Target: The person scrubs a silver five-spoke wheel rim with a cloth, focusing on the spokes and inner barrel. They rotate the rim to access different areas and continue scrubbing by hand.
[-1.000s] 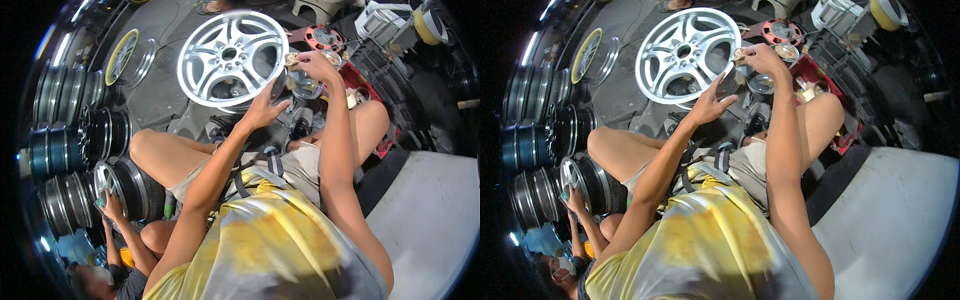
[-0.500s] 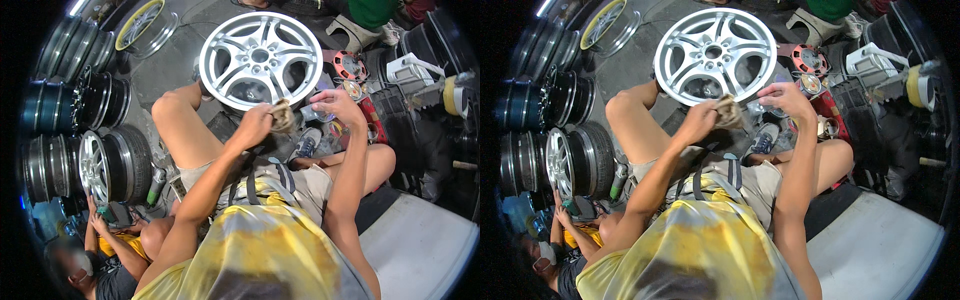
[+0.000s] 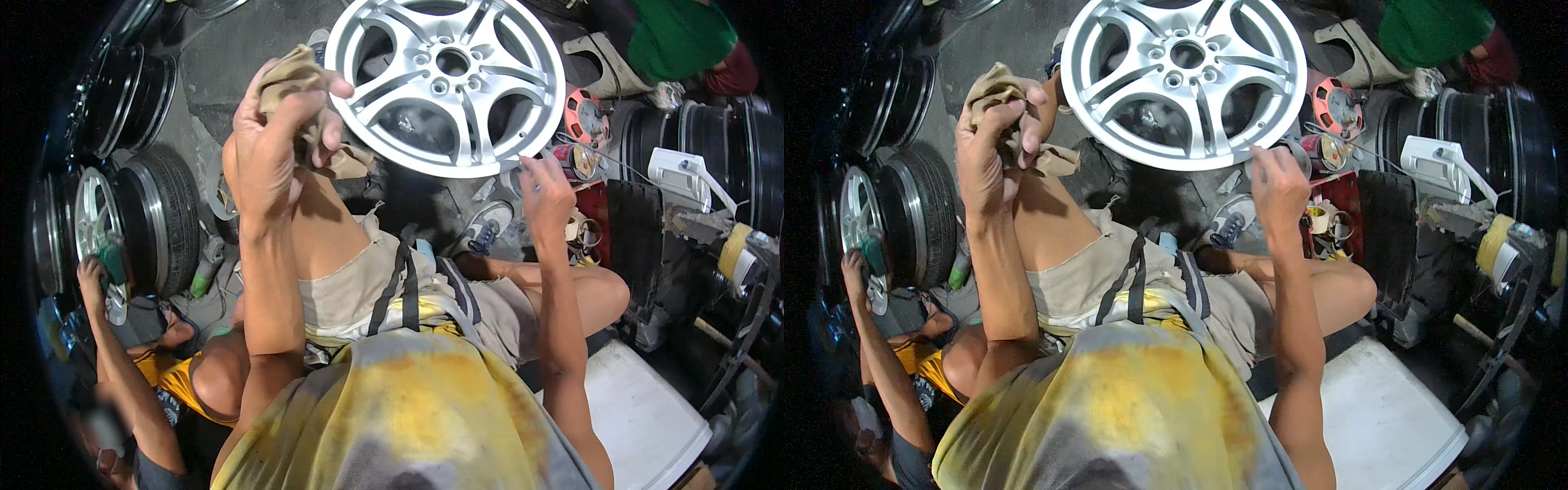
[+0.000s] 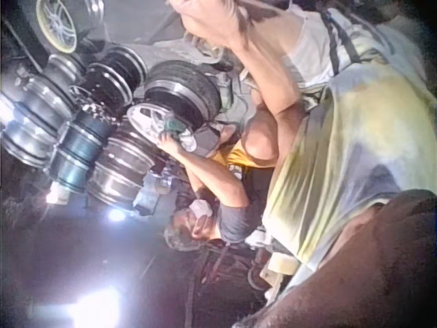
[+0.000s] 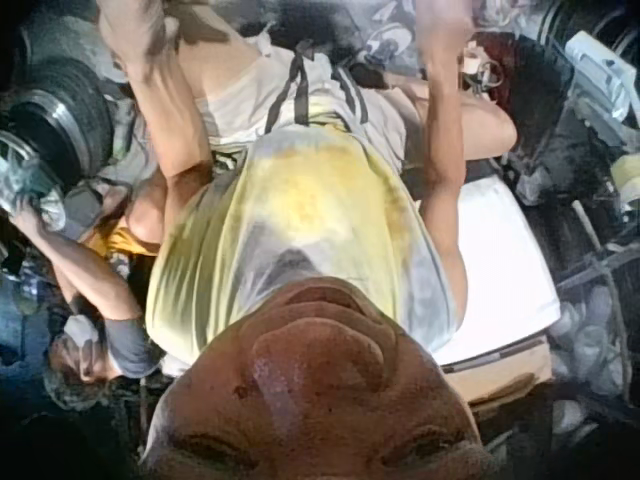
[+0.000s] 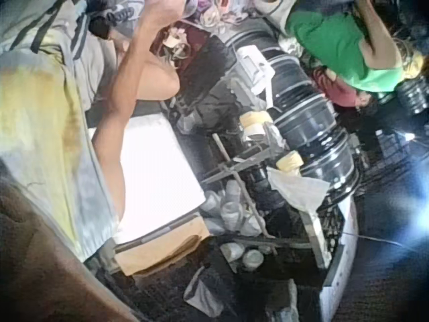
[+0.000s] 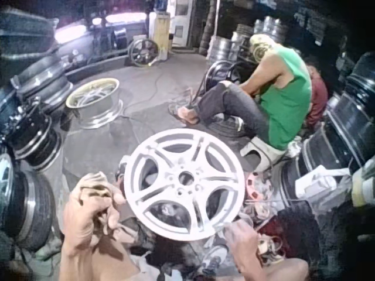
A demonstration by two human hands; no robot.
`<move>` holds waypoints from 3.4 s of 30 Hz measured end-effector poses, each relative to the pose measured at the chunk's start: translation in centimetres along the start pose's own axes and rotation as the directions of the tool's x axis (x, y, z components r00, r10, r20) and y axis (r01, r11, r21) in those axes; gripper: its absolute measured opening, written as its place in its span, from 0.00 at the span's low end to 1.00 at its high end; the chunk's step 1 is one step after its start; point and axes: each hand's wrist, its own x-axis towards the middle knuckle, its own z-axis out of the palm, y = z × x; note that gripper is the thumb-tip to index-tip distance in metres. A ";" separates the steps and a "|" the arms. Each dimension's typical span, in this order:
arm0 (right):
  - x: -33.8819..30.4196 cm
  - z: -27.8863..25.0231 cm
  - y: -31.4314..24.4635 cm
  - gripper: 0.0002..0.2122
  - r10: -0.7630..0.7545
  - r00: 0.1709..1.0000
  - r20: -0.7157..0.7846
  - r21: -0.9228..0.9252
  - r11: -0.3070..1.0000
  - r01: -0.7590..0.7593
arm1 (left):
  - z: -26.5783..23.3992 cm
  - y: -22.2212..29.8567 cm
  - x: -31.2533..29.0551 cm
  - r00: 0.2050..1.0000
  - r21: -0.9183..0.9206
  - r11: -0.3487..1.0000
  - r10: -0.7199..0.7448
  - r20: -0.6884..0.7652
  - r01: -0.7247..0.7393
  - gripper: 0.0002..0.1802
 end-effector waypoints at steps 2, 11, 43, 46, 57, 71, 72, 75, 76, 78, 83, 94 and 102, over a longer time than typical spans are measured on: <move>-1.0 0.8 0.1 0.12 -0.165 0.985 0.048 -0.079 0.983 0.169 | 0.0 0.0 0.1 0.998 0.029 1.000 -0.010 0.069 0.008 0.12; -2.7 5.0 -2.9 0.15 -0.264 0.960 0.096 0.125 0.960 0.252 | -0.3 0.0 -0.6 1.000 0.054 0.998 0.009 -0.003 -0.008 0.11; 0.7 4.5 8.0 0.18 0.715 0.500 0.488 0.723 -0.011 -0.691 | 6.1 -18.9 -4.0 0.847 0.850 0.099 -0.078 0.525 -0.518 0.22; 1.4 6.1 8.4 0.26 0.675 0.465 0.573 0.720 -0.143 -0.679 | 5.0 -22.6 -2.3 0.783 0.792 -0.011 -0.155 0.602 -0.610 0.21; 3.3 -3.5 1.7 0.16 0.420 0.753 0.507 0.850 -0.100 -0.517 | 4.3 -7.5 0.6 0.746 0.777 0.168 -0.216 0.630 -0.607 0.16; 4.5 -6.3 4.5 0.12 0.505 0.859 0.085 0.825 0.448 -0.345 | 1.3 -0.3 17.4 0.948 0.821 0.477 0.205 0.243 -0.313 0.29; 4.5 -5.9 4.2 0.12 0.469 0.881 0.066 0.827 0.468 -0.312 | 0.8 -0.5 18.5 0.939 0.831 0.452 0.256 0.229 -0.326 0.30; 4.4 -6.0 4.1 0.11 0.413 0.908 0.070 0.758 0.570 -0.318 | 1.1 -0.3 20.9 0.959 0.815 0.517 0.239 0.154 -0.260 0.30; 4.4 -6.1 4.0 0.11 0.400 0.913 0.083 0.727 0.601 -0.330 | 1.4 0.0 21.3 0.972 0.800 0.560 0.201 0.123 -0.216 0.30; 4.3 -5.3 4.5 0.11 0.362 0.926 0.108 0.719 0.614 -0.324 | 1.5 -0.4 21.8 0.957 0.791 0.558 0.264 0.116 -0.250 0.27; 4.4 -4.7 3.9 0.11 0.268 0.949 0.167 0.664 0.681 -0.309 | -0.1 -1.0 23.4 0.941 0.812 0.525 0.330 0.082 -0.255 0.33; 5.4 -5.4 3.9 0.13 0.337 0.929 0.150 0.649 0.675 -0.350 | 0.4 -1.1 23.0 0.930 0.798 0.520 0.344 0.130 -0.304 0.33; 6.2 -4.0 5.9 0.14 0.565 0.822 0.077 0.843 0.403 -0.356 | 2.8 -2.5 15.8 0.800 0.839 0.206 0.478 0.362 -0.503 0.36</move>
